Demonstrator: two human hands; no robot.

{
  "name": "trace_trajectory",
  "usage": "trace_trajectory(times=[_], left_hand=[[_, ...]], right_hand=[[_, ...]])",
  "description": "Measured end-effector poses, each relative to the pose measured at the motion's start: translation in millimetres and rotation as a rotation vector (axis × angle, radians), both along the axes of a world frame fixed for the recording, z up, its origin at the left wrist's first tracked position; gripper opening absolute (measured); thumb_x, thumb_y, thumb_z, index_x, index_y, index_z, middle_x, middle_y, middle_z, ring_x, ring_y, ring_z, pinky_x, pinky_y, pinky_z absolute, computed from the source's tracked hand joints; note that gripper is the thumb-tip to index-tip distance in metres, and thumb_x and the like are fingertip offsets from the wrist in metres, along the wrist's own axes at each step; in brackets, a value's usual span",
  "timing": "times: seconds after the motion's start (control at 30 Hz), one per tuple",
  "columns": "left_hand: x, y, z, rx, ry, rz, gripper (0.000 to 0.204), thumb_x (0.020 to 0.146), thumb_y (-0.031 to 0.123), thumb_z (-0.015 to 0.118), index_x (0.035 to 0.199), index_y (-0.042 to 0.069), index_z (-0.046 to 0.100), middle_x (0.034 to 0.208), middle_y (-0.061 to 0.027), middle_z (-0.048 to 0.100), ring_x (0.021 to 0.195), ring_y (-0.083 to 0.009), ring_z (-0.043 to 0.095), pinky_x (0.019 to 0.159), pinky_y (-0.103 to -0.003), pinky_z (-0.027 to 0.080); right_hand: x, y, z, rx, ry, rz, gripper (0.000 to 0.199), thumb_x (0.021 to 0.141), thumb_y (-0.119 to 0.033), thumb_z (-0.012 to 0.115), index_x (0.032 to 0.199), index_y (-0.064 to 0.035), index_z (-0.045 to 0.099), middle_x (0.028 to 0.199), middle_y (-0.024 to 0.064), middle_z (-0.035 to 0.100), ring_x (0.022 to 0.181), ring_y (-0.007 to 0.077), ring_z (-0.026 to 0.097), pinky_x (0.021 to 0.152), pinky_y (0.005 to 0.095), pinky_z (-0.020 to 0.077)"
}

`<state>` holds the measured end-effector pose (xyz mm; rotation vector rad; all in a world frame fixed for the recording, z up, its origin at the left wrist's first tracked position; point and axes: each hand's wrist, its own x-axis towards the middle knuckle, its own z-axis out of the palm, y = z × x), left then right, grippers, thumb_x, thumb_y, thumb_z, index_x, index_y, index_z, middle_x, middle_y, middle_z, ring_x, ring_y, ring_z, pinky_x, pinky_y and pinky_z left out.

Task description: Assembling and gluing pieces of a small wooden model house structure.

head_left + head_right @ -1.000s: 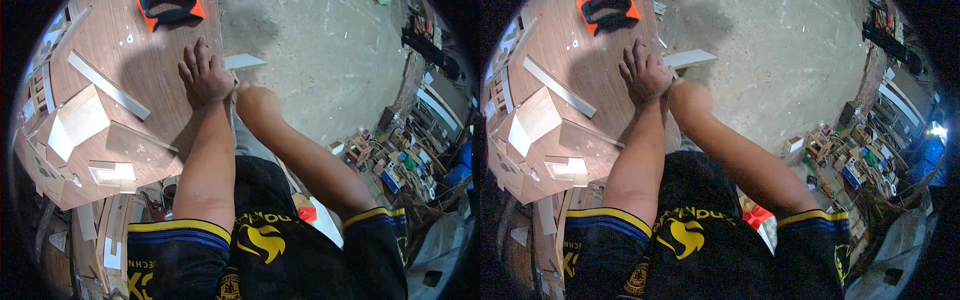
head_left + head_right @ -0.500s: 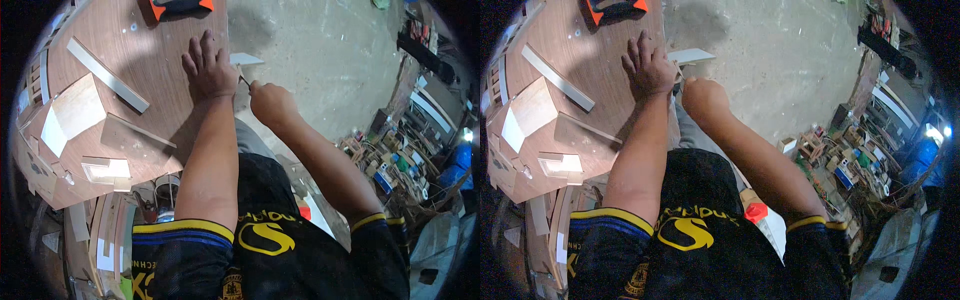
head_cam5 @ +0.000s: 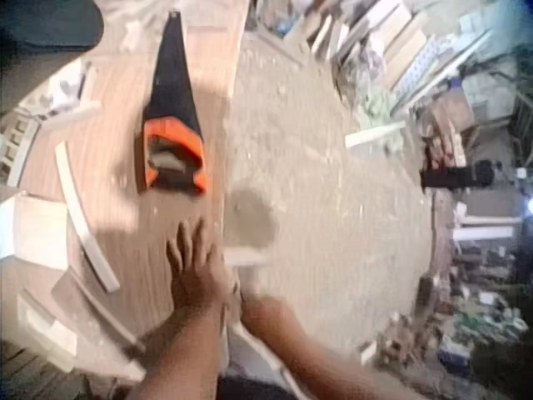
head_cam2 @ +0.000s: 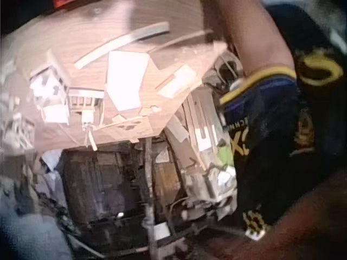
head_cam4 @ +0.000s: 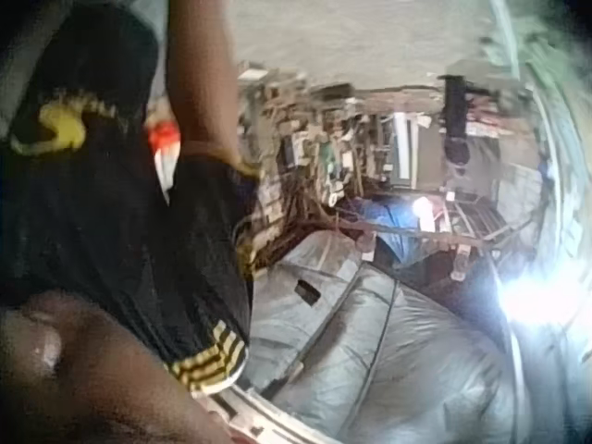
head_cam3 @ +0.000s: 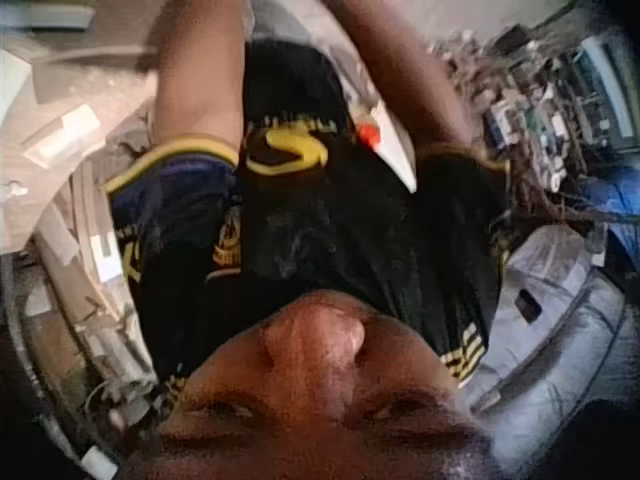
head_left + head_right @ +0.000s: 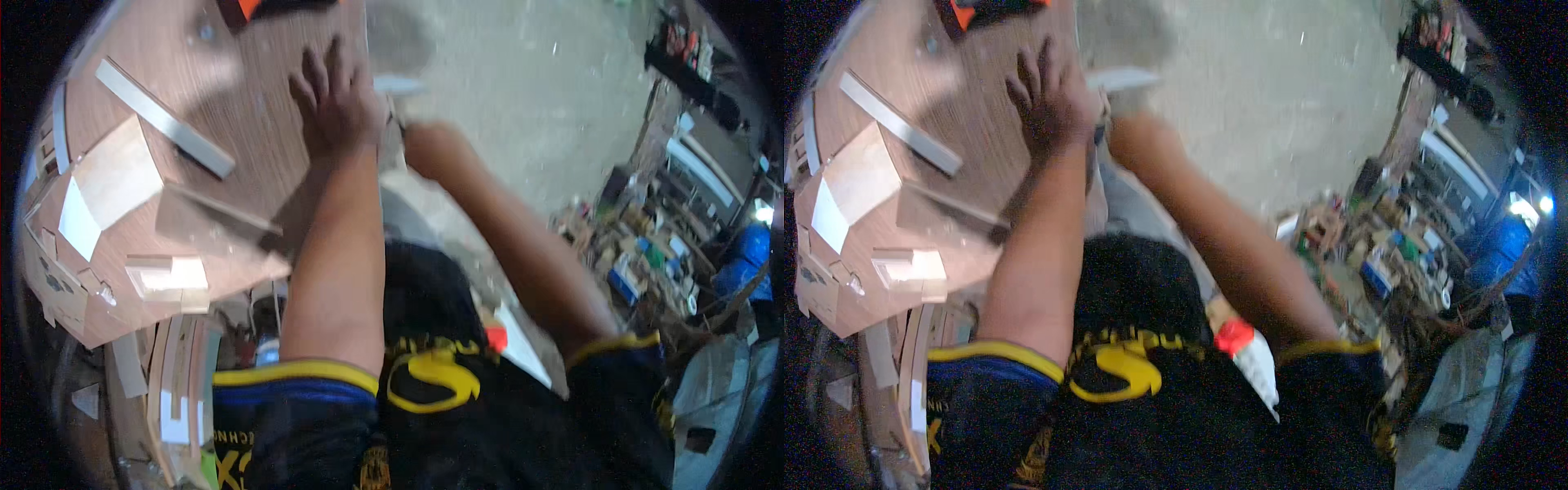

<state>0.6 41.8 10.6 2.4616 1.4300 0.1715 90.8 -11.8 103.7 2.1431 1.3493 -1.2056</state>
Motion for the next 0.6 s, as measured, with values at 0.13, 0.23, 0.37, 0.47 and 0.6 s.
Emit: trace_trajectory(times=[0.13, 0.23, 0.37, 0.47, 0.6], left_hand=[[3, 4, 3, 0.012, -0.003, 0.030, 0.048, 0.082, 0.028, 0.061, 0.129, 0.020, 0.060, 0.149, -0.0037, 0.038, 0.138, -0.0401, 0.030, 0.106, -0.065, 0.024], [3, 6, 10, 0.002, -0.183, 0.057, 0.032, 0.075, 0.014, 0.060, 0.105, 0.013, 0.069, 0.142, -0.0035, 0.048, 0.134, -0.0424, 0.035, 0.105, -0.066, 0.020], [6, 10, 11, -0.027, -0.116, 0.074, 0.040, 0.075, 0.016, 0.062, 0.114, 0.016, 0.067, 0.145, -0.0018, 0.045, 0.136, -0.0421, 0.034, 0.105, -0.065, 0.021], [0, 6, 9, -0.035, 0.003, -0.024, 0.060, 0.073, 0.034, 0.071, 0.128, 0.015, 0.059, 0.147, -0.0051, 0.040, 0.136, -0.0438, 0.030, 0.105, -0.067, 0.025], [1, 3, 3, -0.020, -0.081, 0.024, 0.058, 0.074, 0.029, 0.070, 0.129, 0.015, 0.058, 0.145, -0.0054, 0.043, 0.136, -0.0435, 0.031, 0.103, -0.068, 0.027]], right_hand=[[-2, -5, 3, -0.034, -0.128, -0.043, 0.023, 0.090, -0.018, 0.051, 0.085, -0.0005, 0.066, 0.082, 0.0256, 0.067, 0.079, 0.0366, 0.068, 0.071, 0.0499, 0.0534], [0, -3, -3, -0.050, -0.019, 0.255, 0.022, 0.089, -0.018, 0.054, 0.095, 0.0011, 0.063, 0.088, 0.0273, 0.067, 0.086, 0.0423, 0.066, 0.077, 0.0494, 0.0525], [-1, -3, 18, -0.151, -0.139, -0.125, 0.016, 0.084, -0.011, 0.054, 0.087, 0.0002, 0.065, 0.085, 0.0254, 0.067, 0.082, 0.0391, 0.067, 0.074, 0.0502, 0.0530], [-5, -2, 6, 0.016, -0.060, 0.068, 0.020, 0.090, -0.015, 0.051, 0.096, 0.0002, 0.062, 0.086, 0.0263, 0.067, 0.085, 0.0422, 0.066, 0.077, 0.0517, 0.0517], [-2, -9, 18, -0.226, -0.057, -0.041, 0.022, 0.091, -0.019, 0.051, 0.097, -0.0008, 0.061, 0.082, 0.0258, 0.067, 0.080, 0.0418, 0.066, 0.075, 0.0510, 0.0520]])
